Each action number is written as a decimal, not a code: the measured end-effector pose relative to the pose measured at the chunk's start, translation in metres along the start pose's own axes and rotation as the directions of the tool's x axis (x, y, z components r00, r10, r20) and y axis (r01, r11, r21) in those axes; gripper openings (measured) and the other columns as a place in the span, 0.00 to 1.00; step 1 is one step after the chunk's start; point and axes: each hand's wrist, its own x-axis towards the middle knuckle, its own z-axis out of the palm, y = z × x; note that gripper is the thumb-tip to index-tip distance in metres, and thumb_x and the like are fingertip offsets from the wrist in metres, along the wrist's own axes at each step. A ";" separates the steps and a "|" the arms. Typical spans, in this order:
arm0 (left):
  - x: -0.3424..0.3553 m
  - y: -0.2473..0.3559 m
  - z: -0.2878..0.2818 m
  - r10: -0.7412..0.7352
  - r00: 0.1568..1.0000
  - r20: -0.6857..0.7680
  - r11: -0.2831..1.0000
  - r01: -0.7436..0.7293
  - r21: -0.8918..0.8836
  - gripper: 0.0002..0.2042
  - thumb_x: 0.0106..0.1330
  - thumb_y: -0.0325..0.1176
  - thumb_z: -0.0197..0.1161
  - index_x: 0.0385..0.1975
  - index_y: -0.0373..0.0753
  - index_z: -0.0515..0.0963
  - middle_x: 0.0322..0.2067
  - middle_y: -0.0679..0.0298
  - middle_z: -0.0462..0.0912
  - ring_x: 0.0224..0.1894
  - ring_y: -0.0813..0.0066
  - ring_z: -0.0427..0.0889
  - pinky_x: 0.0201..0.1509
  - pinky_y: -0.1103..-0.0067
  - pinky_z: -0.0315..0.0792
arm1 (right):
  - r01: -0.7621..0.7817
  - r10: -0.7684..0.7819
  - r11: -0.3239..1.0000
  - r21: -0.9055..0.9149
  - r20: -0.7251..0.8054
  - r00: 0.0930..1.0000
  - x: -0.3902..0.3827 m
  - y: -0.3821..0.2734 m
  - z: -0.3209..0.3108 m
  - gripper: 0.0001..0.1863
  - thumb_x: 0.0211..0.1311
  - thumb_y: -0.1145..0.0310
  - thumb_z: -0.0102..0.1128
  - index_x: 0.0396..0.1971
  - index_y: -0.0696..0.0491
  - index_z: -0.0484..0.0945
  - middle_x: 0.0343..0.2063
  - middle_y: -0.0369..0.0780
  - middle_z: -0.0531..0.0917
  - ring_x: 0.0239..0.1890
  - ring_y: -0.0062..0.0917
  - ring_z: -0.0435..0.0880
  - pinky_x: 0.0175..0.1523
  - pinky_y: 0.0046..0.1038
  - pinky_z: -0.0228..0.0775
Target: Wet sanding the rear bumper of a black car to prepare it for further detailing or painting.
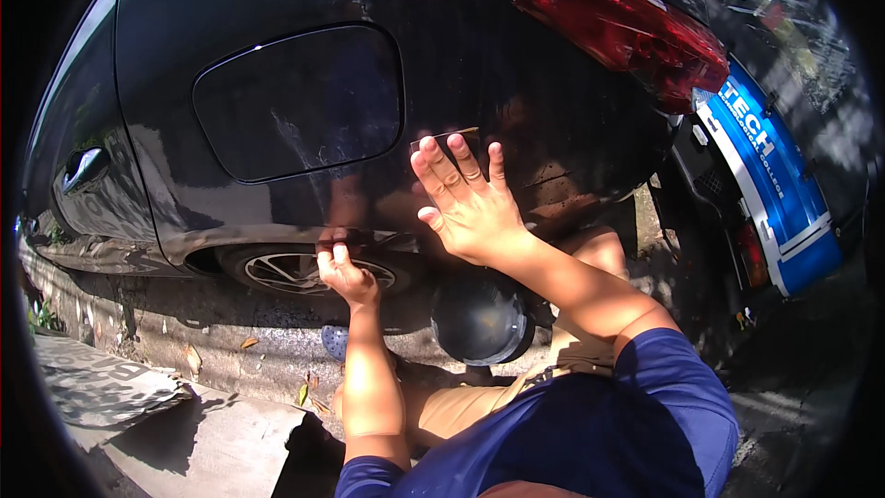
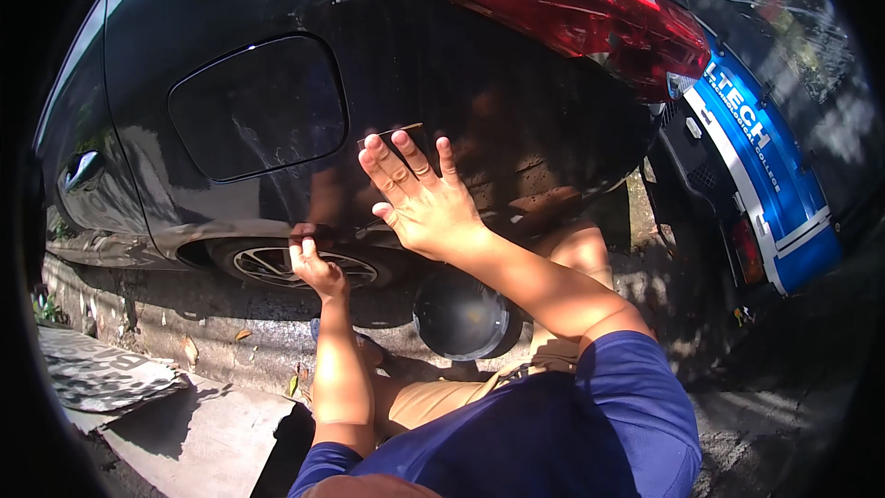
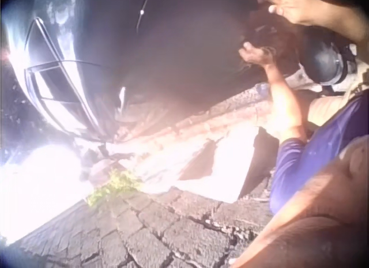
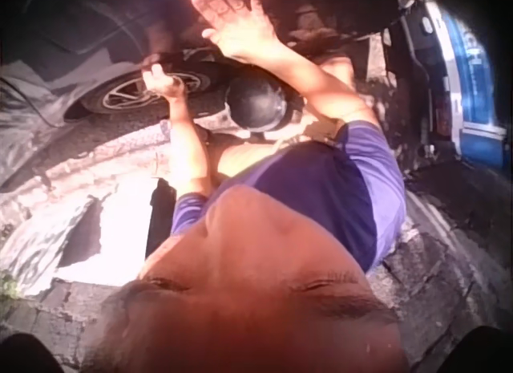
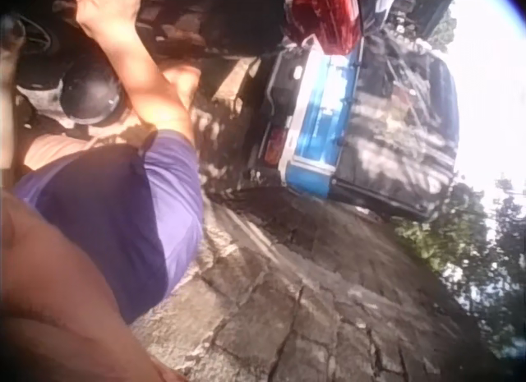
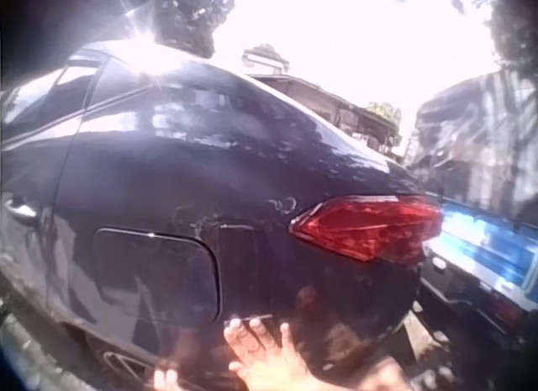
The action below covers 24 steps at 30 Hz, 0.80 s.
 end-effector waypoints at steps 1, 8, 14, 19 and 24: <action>0.002 -0.001 0.005 0.040 0.998 -0.052 0.999 -0.039 0.025 0.13 0.73 0.34 0.52 0.49 0.32 0.76 0.40 0.63 0.81 0.38 0.73 0.79 0.43 0.79 0.74 | -0.020 0.021 1.000 0.013 -0.028 0.999 0.018 0.015 0.004 0.39 0.77 0.46 0.37 0.80 0.48 0.44 0.81 0.37 0.40 0.82 0.37 0.28 0.76 0.59 0.07; -0.001 -0.004 0.000 0.036 0.997 -0.076 0.998 -0.031 0.055 0.13 0.74 0.33 0.50 0.48 0.32 0.77 0.39 0.62 0.81 0.38 0.73 0.80 0.44 0.79 0.74 | -0.028 0.030 0.993 0.113 -0.018 0.999 -0.019 -0.011 0.014 0.41 0.74 0.45 0.42 0.80 0.47 0.45 0.81 0.37 0.38 0.82 0.35 0.28 0.75 0.60 0.07; -0.001 0.031 -0.005 0.022 0.999 -0.044 0.949 -0.007 0.317 0.12 0.78 0.33 0.53 0.41 0.32 0.81 0.27 0.70 0.77 0.27 0.84 0.68 0.31 0.82 0.64 | -0.071 0.077 0.997 0.044 -0.153 0.985 0.090 0.044 -0.048 0.40 0.75 0.46 0.41 0.80 0.47 0.43 0.81 0.36 0.39 0.82 0.36 0.31 0.77 0.57 0.08; 0.007 0.085 0.002 0.564 0.825 0.044 0.663 -0.483 0.572 0.15 0.76 0.32 0.57 0.25 0.35 0.70 0.26 0.66 0.73 0.30 0.78 0.69 0.36 0.79 0.66 | 0.068 -0.070 0.997 -0.020 -0.135 0.988 -0.024 0.061 0.033 0.41 0.74 0.47 0.44 0.80 0.45 0.43 0.81 0.36 0.39 0.82 0.34 0.32 0.78 0.55 0.10; 0.048 0.178 0.120 0.716 0.429 0.551 0.090 -0.839 0.537 0.24 0.70 0.40 0.62 0.61 0.33 0.74 0.61 0.50 0.74 0.63 0.52 0.73 0.67 0.61 0.65 | 0.019 0.004 0.995 0.101 -0.230 0.973 0.085 0.076 -0.054 0.36 0.77 0.52 0.43 0.79 0.49 0.50 0.80 0.37 0.47 0.82 0.34 0.40 0.79 0.55 0.18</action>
